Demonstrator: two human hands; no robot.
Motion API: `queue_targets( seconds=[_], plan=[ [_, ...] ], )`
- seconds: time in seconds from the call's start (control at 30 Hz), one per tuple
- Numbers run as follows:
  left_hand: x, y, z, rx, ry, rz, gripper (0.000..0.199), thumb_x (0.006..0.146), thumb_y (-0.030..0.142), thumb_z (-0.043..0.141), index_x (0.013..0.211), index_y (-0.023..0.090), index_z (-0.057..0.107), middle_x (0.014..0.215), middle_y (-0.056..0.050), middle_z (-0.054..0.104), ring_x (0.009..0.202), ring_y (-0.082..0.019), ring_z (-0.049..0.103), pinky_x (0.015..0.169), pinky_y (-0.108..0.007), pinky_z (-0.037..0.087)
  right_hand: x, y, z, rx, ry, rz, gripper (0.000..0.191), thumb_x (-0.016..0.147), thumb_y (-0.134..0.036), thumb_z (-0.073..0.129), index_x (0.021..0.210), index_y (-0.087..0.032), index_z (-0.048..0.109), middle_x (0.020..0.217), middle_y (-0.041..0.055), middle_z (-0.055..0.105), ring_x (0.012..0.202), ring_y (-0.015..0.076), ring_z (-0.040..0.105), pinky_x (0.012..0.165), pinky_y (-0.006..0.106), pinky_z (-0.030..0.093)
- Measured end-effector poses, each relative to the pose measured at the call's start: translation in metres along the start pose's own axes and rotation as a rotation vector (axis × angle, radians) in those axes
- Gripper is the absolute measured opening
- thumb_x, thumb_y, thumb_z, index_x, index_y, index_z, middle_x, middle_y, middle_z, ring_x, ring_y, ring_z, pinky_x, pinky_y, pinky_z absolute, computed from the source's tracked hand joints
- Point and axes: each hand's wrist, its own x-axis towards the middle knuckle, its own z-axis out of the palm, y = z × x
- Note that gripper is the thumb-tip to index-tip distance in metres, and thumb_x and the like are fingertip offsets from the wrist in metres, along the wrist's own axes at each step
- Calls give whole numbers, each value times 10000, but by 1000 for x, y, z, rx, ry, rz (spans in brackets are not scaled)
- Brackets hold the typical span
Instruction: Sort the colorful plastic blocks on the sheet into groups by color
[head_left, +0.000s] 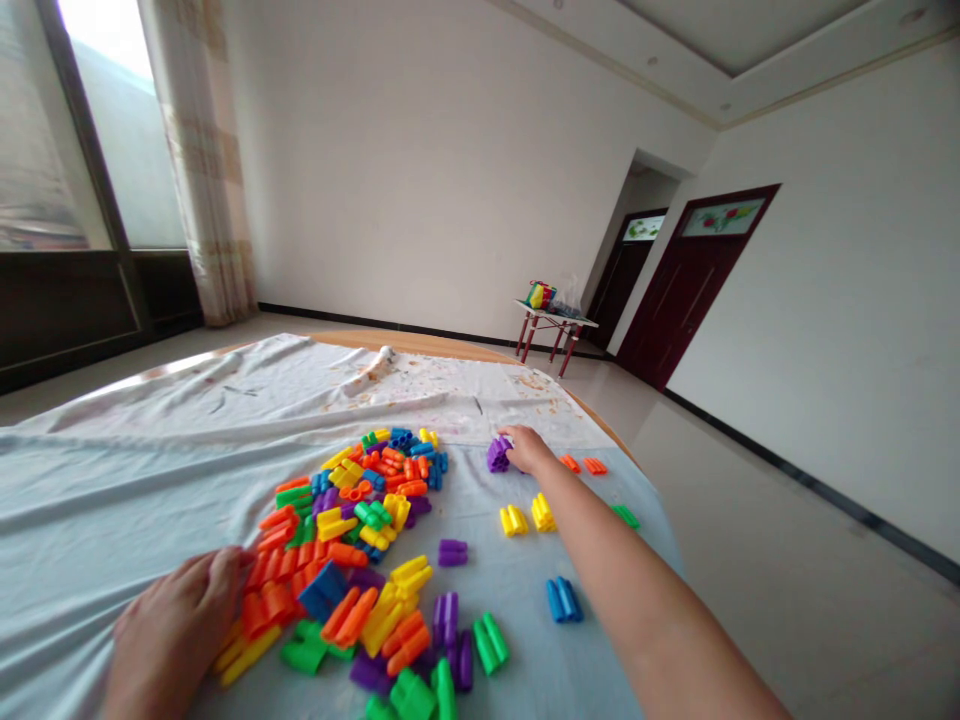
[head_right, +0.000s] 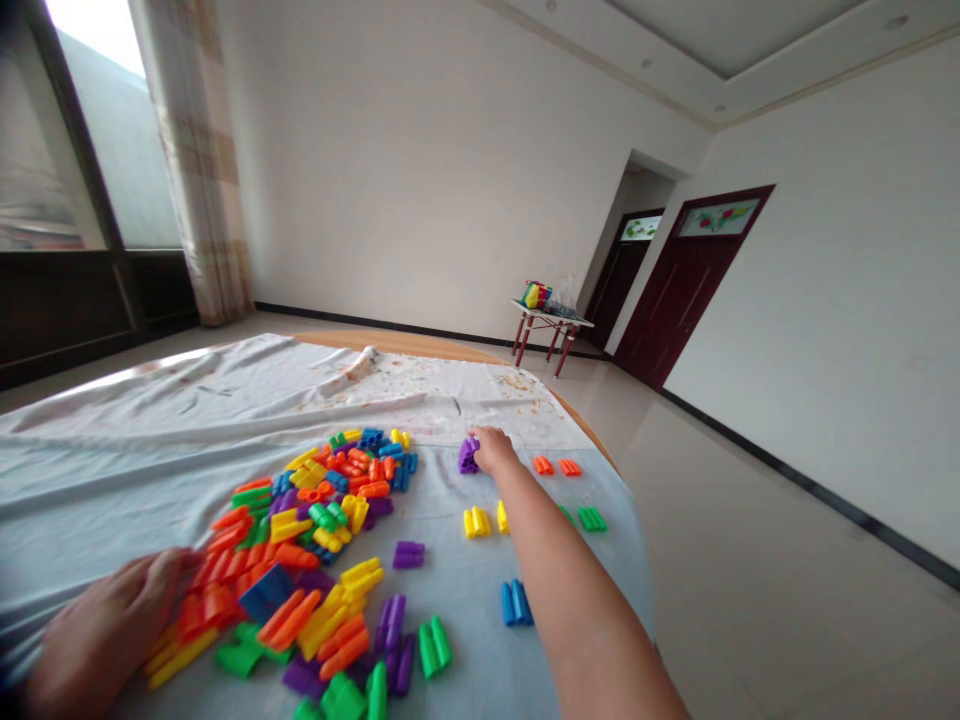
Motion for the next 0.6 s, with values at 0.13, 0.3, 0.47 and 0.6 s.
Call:
queue_targets(
  seconds=[0.13, 0.3, 0.47, 0.6],
  plan=[
    [-3, 4, -4, 14, 0, 5, 698, 788, 554, 76, 929, 226, 676, 1088, -116, 684, 1061, -326, 579, 906, -442, 432, -3, 0, -1, -15, 1, -4, 465, 725, -35, 555, 1144, -226, 628, 1214, 57, 624, 1132, 201, 549, 940, 285, 402],
    [-9, 13, -13, 47, -75, -17, 727, 794, 540, 54, 993, 192, 661, 1102, -131, 674, 1100, -320, 559, 909, -426, 426, -5, -3, 0, -19, -3, -5, 408, 733, -43, 545, 1082, -221, 660, 1143, 58, 655, 1100, 210, 562, 937, 289, 397],
    [-8, 11, -10, 34, -62, 6, 714, 805, 523, 72, 1015, 166, 653, 1182, -135, 642, 1164, -319, 513, 984, -423, 361, -15, -19, -12, -3, 38, -26, 423, 754, -59, 529, 1138, -205, 629, 1193, 83, 617, 1128, 221, 537, 966, 325, 387],
    [-8, 11, -9, 14, -64, -1, 692, 818, 514, 88, 1039, 171, 646, 1216, -130, 622, 1173, -321, 500, 987, -425, 345, -47, -46, -8, 59, 32, -167, 410, 793, -138, 547, 1192, -225, 591, 1192, 29, 614, 1106, 143, 541, 972, 226, 381]
  ],
)
